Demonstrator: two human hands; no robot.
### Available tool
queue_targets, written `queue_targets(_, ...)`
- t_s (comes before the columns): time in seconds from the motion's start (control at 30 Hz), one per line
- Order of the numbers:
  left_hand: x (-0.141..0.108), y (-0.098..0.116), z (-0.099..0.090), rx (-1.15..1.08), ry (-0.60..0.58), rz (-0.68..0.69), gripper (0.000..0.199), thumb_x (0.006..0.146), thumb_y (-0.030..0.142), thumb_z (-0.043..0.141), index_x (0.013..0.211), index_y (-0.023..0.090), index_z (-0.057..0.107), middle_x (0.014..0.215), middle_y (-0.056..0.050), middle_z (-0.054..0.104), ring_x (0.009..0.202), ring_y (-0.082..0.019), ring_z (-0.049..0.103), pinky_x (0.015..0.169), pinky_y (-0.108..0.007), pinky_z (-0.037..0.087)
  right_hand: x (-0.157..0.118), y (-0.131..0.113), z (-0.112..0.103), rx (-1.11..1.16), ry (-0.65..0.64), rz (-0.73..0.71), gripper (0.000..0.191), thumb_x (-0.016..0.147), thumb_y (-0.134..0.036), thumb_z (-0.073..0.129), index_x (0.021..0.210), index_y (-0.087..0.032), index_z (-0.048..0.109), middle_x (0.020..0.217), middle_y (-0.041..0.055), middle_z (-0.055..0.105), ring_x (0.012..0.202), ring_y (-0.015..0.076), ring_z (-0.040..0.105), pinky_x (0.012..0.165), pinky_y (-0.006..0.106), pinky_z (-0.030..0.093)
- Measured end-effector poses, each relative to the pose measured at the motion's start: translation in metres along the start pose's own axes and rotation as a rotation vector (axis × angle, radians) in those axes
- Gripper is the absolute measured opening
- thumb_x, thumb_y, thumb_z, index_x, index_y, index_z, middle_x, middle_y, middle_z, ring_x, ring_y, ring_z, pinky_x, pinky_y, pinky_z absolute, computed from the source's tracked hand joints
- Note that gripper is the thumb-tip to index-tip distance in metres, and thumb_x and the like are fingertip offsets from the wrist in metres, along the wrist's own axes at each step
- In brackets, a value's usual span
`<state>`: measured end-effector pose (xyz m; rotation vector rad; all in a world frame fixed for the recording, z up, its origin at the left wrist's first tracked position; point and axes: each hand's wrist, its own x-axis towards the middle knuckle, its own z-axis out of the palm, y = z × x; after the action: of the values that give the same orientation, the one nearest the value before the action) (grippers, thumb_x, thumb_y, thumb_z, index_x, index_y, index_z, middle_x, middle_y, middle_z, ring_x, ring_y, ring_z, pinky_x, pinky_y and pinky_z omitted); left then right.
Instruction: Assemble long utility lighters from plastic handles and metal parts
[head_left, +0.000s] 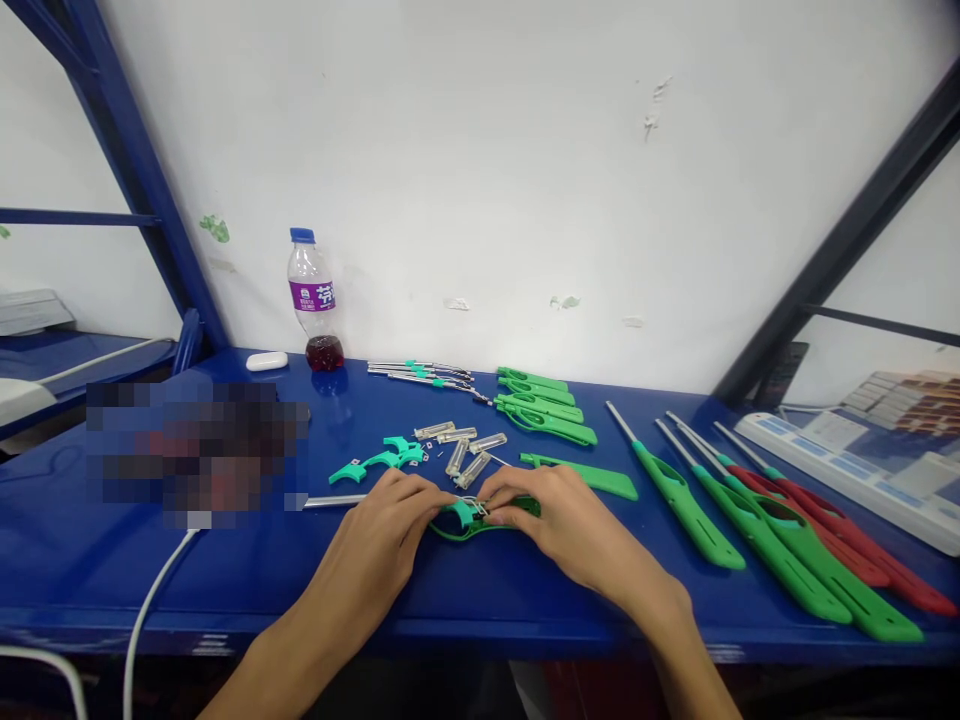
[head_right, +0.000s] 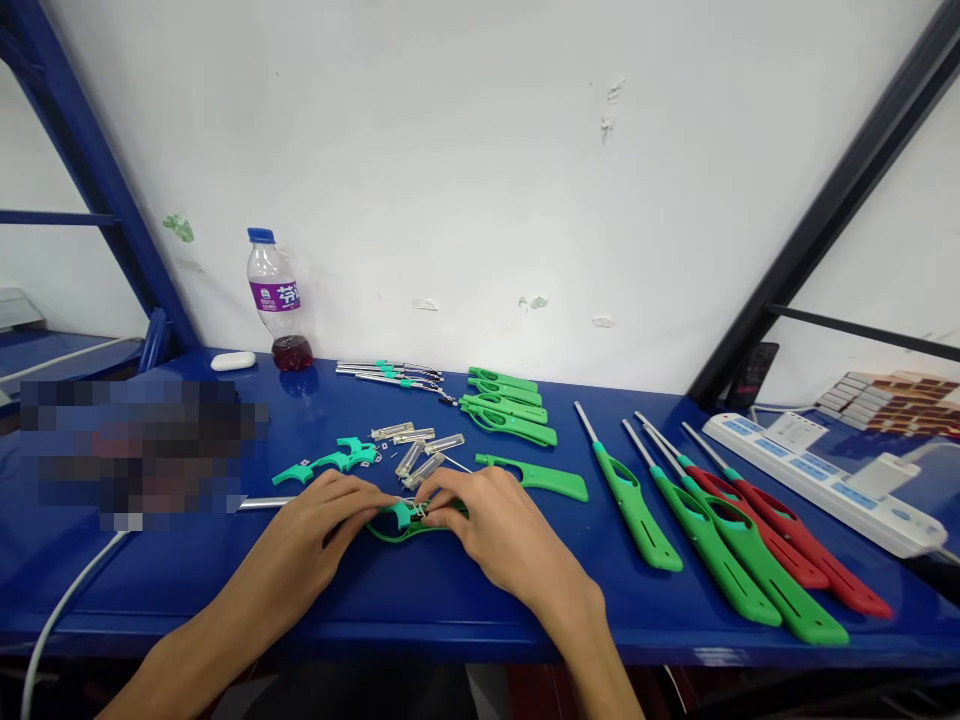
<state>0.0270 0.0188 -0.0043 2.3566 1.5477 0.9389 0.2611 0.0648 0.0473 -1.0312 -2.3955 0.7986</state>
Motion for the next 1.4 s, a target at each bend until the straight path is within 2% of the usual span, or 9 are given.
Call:
queue_targets(0.33, -0.0011, 0.0003, -0.0003, 0.097, -0.044, -0.023, 0.041, 0.105, 0.01, 0.044, 0.126, 0.027, 0.075, 0.109, -0.005, 0.073, 0.096, -0.024, 0.066, 0.081, -0.037, 0.059, -0.0003, 0.0021, -0.0012, 0.039, 0.009, 0.009, 0.011, 0.099, -0.017, 0.071, 0.1, -0.027, 0.075, 0.095, -0.0042, 0.082, 0.09, 0.0164, 0.078, 0.078, 0.023, 0.051)
queue_targets(0.67, -0.0015, -0.0006, 0.0022, 0.146, -0.016, 0.014, 0.038, 0.103, 0.009, 0.049, 0.126, 0.026, 0.074, 0.107, -0.006, 0.073, 0.095, -0.024, 0.07, 0.078, -0.034, 0.061, -0.0013, -0.0011, -0.0014, 0.005, 0.027, 0.0, 0.01, 0.099, -0.018, 0.071, 0.097, -0.027, 0.075, 0.093, -0.0053, 0.082, 0.089, 0.0161, 0.076, 0.078, 0.024, 0.05)
queue_targets(0.93, -0.0036, 0.0004, 0.0006, 0.195, 0.009, 0.044, 0.04, 0.102, 0.006, 0.046, 0.121, 0.025, 0.075, 0.108, -0.006, 0.073, 0.092, -0.022, 0.073, 0.076, -0.031, 0.06, -0.0023, -0.0028, -0.0037, 0.02, 0.002, 0.004, 0.01, 0.099, -0.019, 0.07, 0.098, -0.027, 0.076, 0.094, -0.0047, 0.082, 0.09, 0.0169, 0.077, 0.078, 0.025, 0.05)
queue_targets(1.23, -0.0041, 0.0028, -0.0001, 0.178, 0.03, 0.069, 0.041, 0.102, 0.006, 0.043, 0.119, 0.024, 0.075, 0.107, -0.006, 0.071, 0.085, -0.021, 0.073, 0.069, -0.03, 0.058, -0.0026, -0.0028, -0.0032, 0.022, -0.004, -0.002, 0.01, 0.099, -0.019, 0.07, 0.097, -0.027, 0.075, 0.094, -0.0036, 0.081, 0.089, 0.0188, 0.076, 0.079, 0.026, 0.05)
queue_targets(1.4, -0.0052, 0.0053, 0.0001, 0.121, 0.057, 0.076, 0.039, 0.103, 0.008, 0.041, 0.119, 0.022, 0.074, 0.103, -0.006, 0.069, 0.09, -0.022, 0.07, 0.07, -0.032, 0.056, -0.0026, -0.0025, -0.0035, 0.007, 0.001, -0.005, 0.008, 0.099, -0.021, 0.071, 0.097, -0.027, 0.075, 0.095, -0.0047, 0.081, 0.089, 0.0171, 0.075, 0.078, 0.025, 0.049)
